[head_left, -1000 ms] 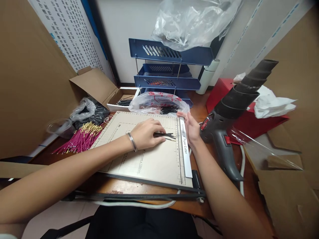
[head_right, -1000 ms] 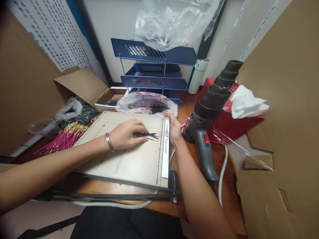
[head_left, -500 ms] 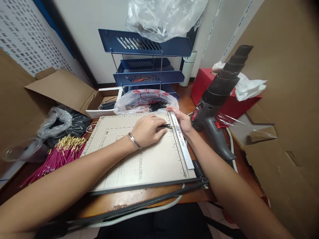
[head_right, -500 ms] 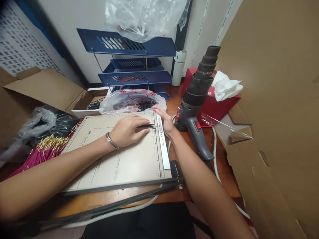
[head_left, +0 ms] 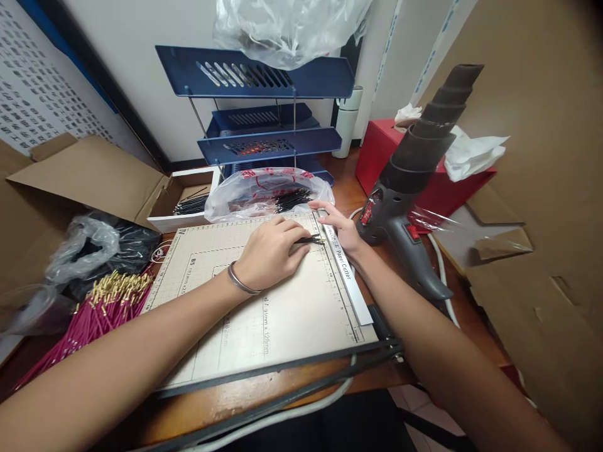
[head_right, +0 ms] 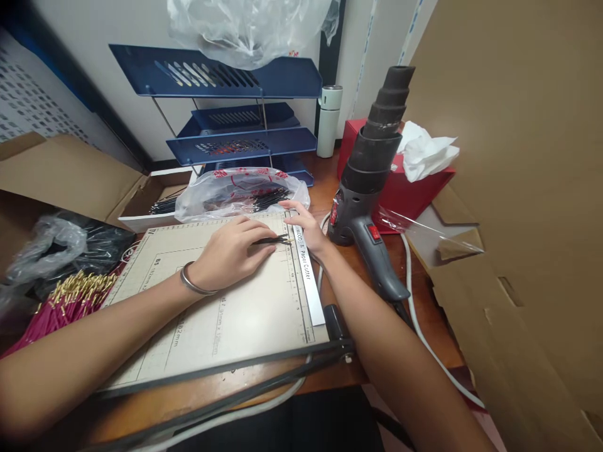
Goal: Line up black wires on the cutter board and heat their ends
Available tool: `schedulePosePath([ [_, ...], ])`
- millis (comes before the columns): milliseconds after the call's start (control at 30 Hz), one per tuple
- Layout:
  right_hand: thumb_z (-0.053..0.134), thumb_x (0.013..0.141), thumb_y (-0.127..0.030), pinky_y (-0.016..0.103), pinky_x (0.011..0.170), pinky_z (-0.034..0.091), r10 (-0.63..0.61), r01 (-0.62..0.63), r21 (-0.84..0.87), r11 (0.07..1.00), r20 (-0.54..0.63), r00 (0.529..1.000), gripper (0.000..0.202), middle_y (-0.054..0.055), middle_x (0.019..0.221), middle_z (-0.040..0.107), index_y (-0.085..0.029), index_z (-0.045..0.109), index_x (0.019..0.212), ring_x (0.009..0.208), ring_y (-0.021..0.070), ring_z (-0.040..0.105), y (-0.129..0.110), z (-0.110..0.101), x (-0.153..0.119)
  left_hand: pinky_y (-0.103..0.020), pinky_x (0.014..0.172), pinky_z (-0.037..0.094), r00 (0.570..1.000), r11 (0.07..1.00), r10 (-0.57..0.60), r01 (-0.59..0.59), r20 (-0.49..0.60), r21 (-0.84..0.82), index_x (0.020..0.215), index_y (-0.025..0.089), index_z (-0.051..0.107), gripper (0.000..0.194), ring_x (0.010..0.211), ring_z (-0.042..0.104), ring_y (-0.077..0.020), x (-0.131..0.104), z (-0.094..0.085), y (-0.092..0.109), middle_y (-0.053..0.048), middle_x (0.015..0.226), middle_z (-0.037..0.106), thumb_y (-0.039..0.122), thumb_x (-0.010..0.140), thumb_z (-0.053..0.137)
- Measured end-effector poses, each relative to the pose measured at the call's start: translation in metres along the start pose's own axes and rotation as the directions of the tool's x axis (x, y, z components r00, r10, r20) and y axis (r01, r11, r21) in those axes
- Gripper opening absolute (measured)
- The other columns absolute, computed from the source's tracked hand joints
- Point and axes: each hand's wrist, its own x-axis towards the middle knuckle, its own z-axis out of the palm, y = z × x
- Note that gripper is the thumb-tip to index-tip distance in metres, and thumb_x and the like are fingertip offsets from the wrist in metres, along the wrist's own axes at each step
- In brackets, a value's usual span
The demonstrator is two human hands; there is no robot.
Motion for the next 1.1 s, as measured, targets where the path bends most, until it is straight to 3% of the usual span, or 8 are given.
schedulePosePath([
  [200,0.073,0.065,-0.028,0.048,0.127,0.031,0.009,-0.009,0.007,1.000,-0.012,1.000,0.032,0.002,0.114,0.072,-0.026,0.079,0.096,0.129,0.0305,0.056,0.005,0.000,0.003,-0.044,0.096,0.050,1.000,1.000,0.001,-0.001,-0.011,-0.029,0.093,0.019,0.075,0.015,0.100,0.066,-0.0250,0.005,0.005,-0.004,-0.007,0.107,0.078,0.026,0.101,0.064],
  [567,0.072,0.066,-0.034,0.049,0.115,0.045,0.066,-0.058,0.131,0.990,-0.061,0.996,0.036,0.002,0.107,0.072,-0.025,0.075,0.101,0.109,0.0267,0.063,0.006,0.004,0.000,-0.040,0.096,0.046,0.999,0.999,0.033,-0.034,-0.024,-0.015,0.092,0.018,0.074,0.015,0.101,0.063,-0.0234,0.007,0.008,-0.006,-0.007,0.112,0.077,0.027,0.102,0.066],
  [667,0.076,0.069,-0.038,0.046,0.109,0.049,-0.054,0.050,-0.044,0.998,-0.105,0.993,0.035,0.002,0.105,0.073,-0.025,0.073,0.101,0.108,0.0256,0.064,0.000,0.000,-0.008,-0.039,0.092,0.045,0.996,1.000,-0.002,0.001,-0.095,-0.010,0.093,0.018,0.072,0.015,0.096,0.062,-0.0225,0.007,0.010,-0.007,-0.006,0.102,0.078,0.029,0.102,0.066],
  [767,0.083,0.070,-0.039,0.043,0.102,0.052,-0.226,0.192,-0.349,0.917,-0.060,0.972,0.033,0.005,0.106,0.076,-0.022,0.076,0.097,0.107,0.0257,0.067,-0.012,-0.003,-0.019,-0.038,0.088,0.044,0.976,1.000,-0.019,0.020,-0.216,0.005,0.094,0.019,0.073,0.019,0.092,0.062,-0.0230,0.010,0.014,-0.010,-0.006,0.096,0.077,0.033,0.104,0.064],
  [933,0.081,0.079,-0.051,0.038,0.081,0.055,-0.271,0.271,-0.503,0.821,0.074,0.960,0.032,0.008,0.089,0.081,-0.020,0.081,0.088,0.084,0.0236,0.073,-0.031,-0.007,-0.030,-0.037,0.086,0.043,0.951,1.000,0.006,0.004,-0.310,0.031,0.095,0.019,0.074,0.024,0.090,0.064,-0.0217,0.022,0.021,-0.018,-0.007,0.101,0.078,0.037,0.106,0.061],
  [1100,0.078,0.084,-0.038,0.035,0.073,0.053,-0.333,0.291,-0.647,0.705,0.060,0.941,0.021,0.009,0.090,0.084,-0.020,0.086,0.090,0.075,0.0207,0.071,-0.031,-0.009,-0.031,-0.036,0.085,0.044,0.937,0.999,0.053,-0.049,-0.346,0.021,0.094,0.019,0.073,0.024,0.089,0.065,-0.0212,0.029,0.024,-0.026,-0.008,0.101,0.077,0.036,0.106,0.061],
])
